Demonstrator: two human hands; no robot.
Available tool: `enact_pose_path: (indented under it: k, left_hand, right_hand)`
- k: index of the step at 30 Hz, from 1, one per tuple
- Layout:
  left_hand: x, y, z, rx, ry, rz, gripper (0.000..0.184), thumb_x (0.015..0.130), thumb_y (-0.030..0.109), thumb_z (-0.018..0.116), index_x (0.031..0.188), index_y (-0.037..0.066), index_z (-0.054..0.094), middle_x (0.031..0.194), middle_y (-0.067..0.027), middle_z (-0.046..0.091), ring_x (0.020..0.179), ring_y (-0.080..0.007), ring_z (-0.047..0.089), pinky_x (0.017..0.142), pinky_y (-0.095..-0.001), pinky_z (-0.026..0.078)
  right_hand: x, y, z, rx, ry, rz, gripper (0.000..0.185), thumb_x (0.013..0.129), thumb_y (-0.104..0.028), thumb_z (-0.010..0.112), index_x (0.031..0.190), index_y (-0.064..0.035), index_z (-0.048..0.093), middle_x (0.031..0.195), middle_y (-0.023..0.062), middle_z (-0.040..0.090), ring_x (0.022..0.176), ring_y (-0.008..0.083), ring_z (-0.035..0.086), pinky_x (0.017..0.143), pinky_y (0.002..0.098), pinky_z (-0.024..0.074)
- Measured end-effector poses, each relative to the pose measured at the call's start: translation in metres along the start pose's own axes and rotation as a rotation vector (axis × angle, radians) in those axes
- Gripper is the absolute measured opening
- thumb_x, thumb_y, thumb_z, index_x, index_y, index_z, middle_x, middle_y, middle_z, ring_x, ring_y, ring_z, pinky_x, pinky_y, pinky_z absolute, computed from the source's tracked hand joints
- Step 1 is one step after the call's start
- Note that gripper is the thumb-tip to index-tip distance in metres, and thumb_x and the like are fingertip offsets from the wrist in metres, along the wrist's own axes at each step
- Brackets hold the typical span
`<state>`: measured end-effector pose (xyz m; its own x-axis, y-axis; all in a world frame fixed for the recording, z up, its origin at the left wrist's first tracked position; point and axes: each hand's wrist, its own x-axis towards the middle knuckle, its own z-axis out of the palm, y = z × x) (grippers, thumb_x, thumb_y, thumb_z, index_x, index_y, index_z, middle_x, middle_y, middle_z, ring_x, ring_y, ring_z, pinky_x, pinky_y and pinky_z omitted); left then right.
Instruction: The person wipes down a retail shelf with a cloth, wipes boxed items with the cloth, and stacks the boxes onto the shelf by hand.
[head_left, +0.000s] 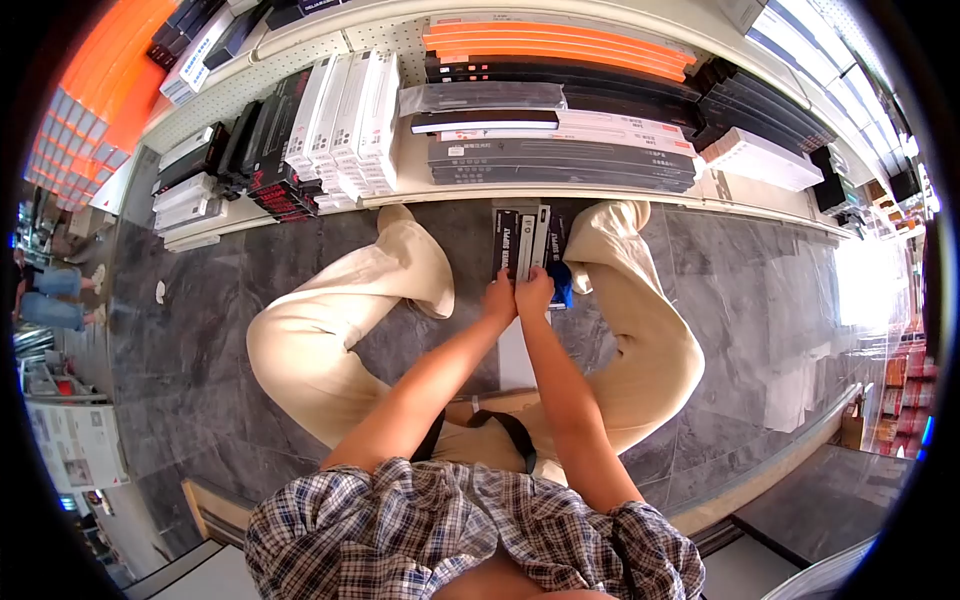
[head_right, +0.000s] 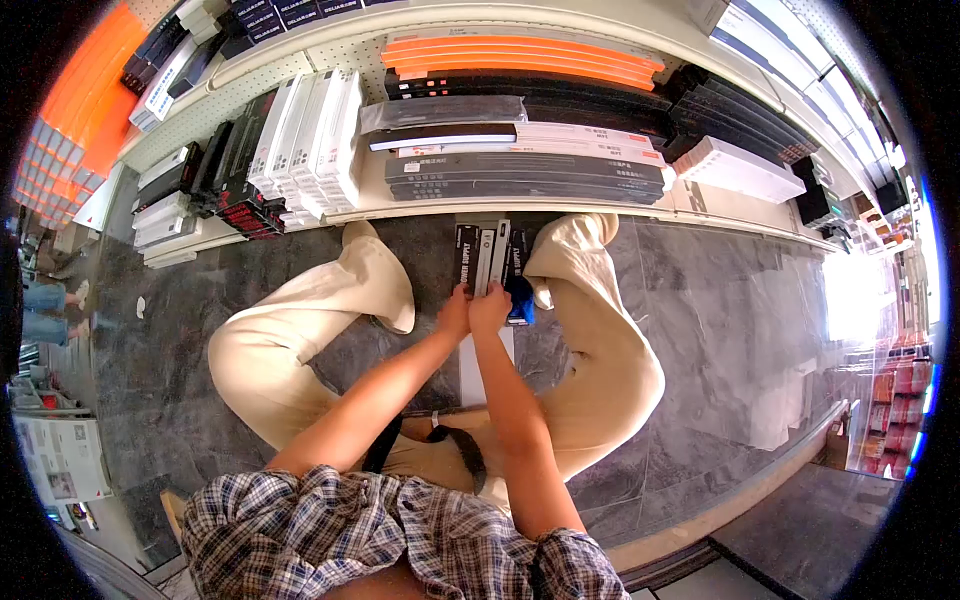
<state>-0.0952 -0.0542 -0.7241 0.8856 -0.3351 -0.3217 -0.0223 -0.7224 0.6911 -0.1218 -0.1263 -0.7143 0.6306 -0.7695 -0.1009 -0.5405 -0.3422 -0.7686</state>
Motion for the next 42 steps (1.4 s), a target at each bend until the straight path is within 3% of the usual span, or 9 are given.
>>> enact_pose_path:
  k: [4, 6, 13, 16, 18, 21, 31, 37, 42]
  left_hand:
    - [0.001, 0.009, 0.004, 0.145, 0.090, 0.053, 0.043, 0.073, 0.028, 0.066, 0.106, 0.004, 0.052, 0.104, -0.0180, 0.059, 0.097, -0.0389, 0.055, 0.076, -0.0465, 0.046]
    - [0.003, 0.011, -0.006, 0.174, -0.102, 0.067, 0.031, 0.079, 0.025, 0.058, 0.097, 0.000, 0.051, 0.105, -0.0234, 0.055, 0.101, -0.0404, 0.053, 0.083, -0.0472, 0.045]
    - [0.015, 0.003, -0.001, 0.003, -0.119, -0.086, 0.032, 0.076, 0.024, 0.060, 0.098, 0.001, 0.055, 0.103, -0.0247, 0.057, 0.096, -0.0413, 0.056, 0.081, -0.0454, 0.046]
    - [0.024, -0.016, -0.001, -0.149, -0.152, -0.056, 0.036, 0.075, 0.026, 0.062, 0.101, 0.002, 0.058, 0.100, -0.0254, 0.059, 0.088, -0.0411, 0.059, 0.078, -0.0434, 0.048]
    - [0.047, -0.055, 0.020, -0.378, -0.265, 0.041, 0.026, 0.081, 0.016, 0.061, 0.101, 0.000, 0.060, 0.087, -0.0109, 0.065, 0.079, -0.0231, 0.063, 0.065, -0.0340, 0.048]
    - [0.032, -0.034, -0.031, -0.804, -0.421, -0.208, 0.026, 0.086, 0.008, 0.053, 0.111, 0.001, 0.056, 0.095, -0.0077, 0.064, 0.082, -0.0177, 0.062, 0.068, -0.0301, 0.049]
    - [0.017, -0.032, -0.060, -1.166, -0.442, -0.250, 0.033, 0.089, 0.008, 0.048, 0.121, 0.000, 0.048, 0.104, -0.0095, 0.060, 0.092, -0.0188, 0.060, 0.079, -0.0305, 0.049]
    - [0.000, -0.019, -0.091, -1.024, -0.365, -0.164, 0.033, 0.091, 0.013, 0.050, 0.122, 0.003, 0.049, 0.104, -0.0030, 0.060, 0.091, -0.0134, 0.058, 0.077, -0.0283, 0.047]
    - [-0.005, -0.014, -0.112, -0.932, -0.279, -0.016, 0.036, 0.091, 0.013, 0.050, 0.127, 0.006, 0.047, 0.106, -0.0019, 0.059, 0.091, -0.0115, 0.057, 0.077, -0.0257, 0.047]
  right_hand:
    - [-0.005, -0.012, -0.021, -0.052, 0.030, 0.087, 0.041, 0.071, -0.011, 0.058, 0.110, 0.0011, 0.053, 0.098, 0.0231, 0.057, 0.102, 0.0388, 0.049, 0.091, 0.0436, 0.0367]
    - [0.000, -0.011, -0.019, -0.186, -0.059, 0.142, 0.048, 0.073, -0.019, 0.061, 0.115, 0.0011, 0.049, 0.101, 0.0242, 0.056, 0.105, 0.0384, 0.048, 0.091, 0.0447, 0.0368]
    - [0.007, -0.003, -0.018, -0.174, -0.185, 0.325, 0.063, 0.072, -0.037, 0.068, 0.119, -0.0001, 0.046, 0.110, 0.0242, 0.054, 0.110, 0.0361, 0.047, 0.092, 0.0450, 0.0381]
    - [0.011, 0.014, -0.008, -0.158, -0.146, 0.284, 0.078, 0.060, -0.048, 0.074, 0.119, -0.0041, 0.050, 0.111, 0.0231, 0.055, 0.106, 0.0361, 0.052, 0.090, 0.0414, 0.0422]
    - [0.009, 0.011, -0.009, -0.136, -0.092, 0.309, 0.080, 0.058, -0.046, 0.077, 0.118, -0.0013, 0.049, 0.112, 0.0240, 0.054, 0.105, 0.0363, 0.052, 0.089, 0.0405, 0.0427]
    - [0.007, 0.016, -0.006, -0.060, -0.033, 0.248, 0.077, 0.059, -0.041, 0.079, 0.117, 0.0007, 0.050, 0.113, 0.0246, 0.054, 0.105, 0.0374, 0.052, 0.089, 0.0406, 0.0426]
    - [0.004, 0.006, -0.012, -0.127, -0.128, 0.175, 0.061, 0.070, -0.029, 0.068, 0.119, 0.0009, 0.046, 0.093, 0.0253, 0.061, 0.091, 0.0381, 0.060, 0.077, 0.0428, 0.0490]
    - [-0.014, 0.005, -0.013, -0.370, -0.157, -0.071, 0.065, 0.081, -0.012, 0.057, 0.136, -0.0026, 0.023, 0.098, 0.0276, 0.054, 0.087, 0.0398, 0.058, 0.071, 0.0457, 0.0500]
    - [-0.007, 0.004, -0.024, -0.192, -0.098, -0.189, 0.063, 0.082, -0.007, 0.054, 0.137, -0.0076, 0.024, 0.109, 0.0218, 0.052, 0.092, 0.0406, 0.056, 0.081, 0.0480, 0.0440]
